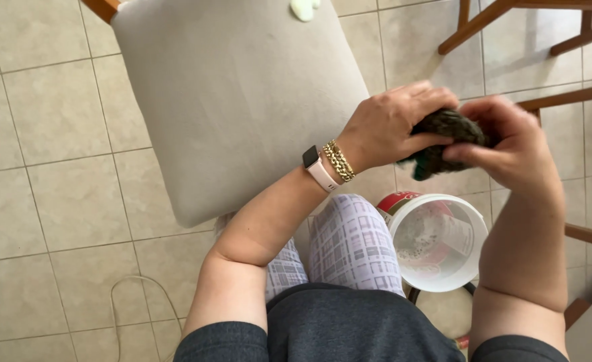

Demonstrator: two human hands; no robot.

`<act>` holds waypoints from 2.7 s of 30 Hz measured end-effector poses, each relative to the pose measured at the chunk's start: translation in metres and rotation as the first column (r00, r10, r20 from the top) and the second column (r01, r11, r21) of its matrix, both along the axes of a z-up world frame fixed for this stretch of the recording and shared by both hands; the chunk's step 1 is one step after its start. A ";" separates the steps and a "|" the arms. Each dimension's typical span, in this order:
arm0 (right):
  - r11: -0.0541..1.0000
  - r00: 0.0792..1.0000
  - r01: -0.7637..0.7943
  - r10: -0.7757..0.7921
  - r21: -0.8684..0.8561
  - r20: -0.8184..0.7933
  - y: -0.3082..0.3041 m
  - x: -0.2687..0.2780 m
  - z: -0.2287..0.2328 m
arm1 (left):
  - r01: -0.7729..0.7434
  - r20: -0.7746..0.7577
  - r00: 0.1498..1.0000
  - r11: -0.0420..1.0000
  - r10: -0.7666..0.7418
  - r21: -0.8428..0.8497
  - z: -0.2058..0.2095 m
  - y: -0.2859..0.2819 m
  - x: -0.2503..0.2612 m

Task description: Cleaning the seat and frame of wooden dining chairs using a cleaning spray and a cloth.

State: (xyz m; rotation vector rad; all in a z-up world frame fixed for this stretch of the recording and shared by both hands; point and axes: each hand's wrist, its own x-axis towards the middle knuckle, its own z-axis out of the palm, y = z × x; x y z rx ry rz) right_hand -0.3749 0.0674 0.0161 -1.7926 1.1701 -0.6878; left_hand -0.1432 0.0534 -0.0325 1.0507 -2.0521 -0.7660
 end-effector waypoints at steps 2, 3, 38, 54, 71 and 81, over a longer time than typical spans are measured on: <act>0.994 0.998 -0.032 0.037 0.101 -0.043 -0.002 -0.014 -0.013 | -0.042 -0.089 0.995 0.999 0.038 -0.033 -0.001 -0.008 0.008; 0.978 0.994 -0.055 0.072 0.201 -0.080 -0.003 -0.021 -0.020 | -0.079 -0.177 0.982 0.995 0.066 -0.066 -0.002 -0.012 0.010; 0.783 0.904 -0.318 0.080 -0.535 -0.420 -0.155 0.191 -0.107 | 0.032 0.186 0.982 0.989 -0.005 -0.142 -0.045 -0.016 0.081; 0.711 0.857 -0.350 -0.019 -0.610 -0.514 -0.181 0.218 -0.103 | 0.016 0.132 0.991 0.987 0.006 -0.160 -0.057 -0.012 0.075; 0.671 0.800 -0.466 0.039 -0.577 -0.599 -0.150 0.196 -0.095 | 0.006 0.105 0.994 0.996 0.003 -0.089 -0.044 -0.015 0.078; 0.729 0.826 -0.440 0.100 -0.525 -0.554 -0.147 0.190 -0.089 | -0.014 0.131 0.991 0.997 0.024 -0.074 -0.046 -0.011 0.076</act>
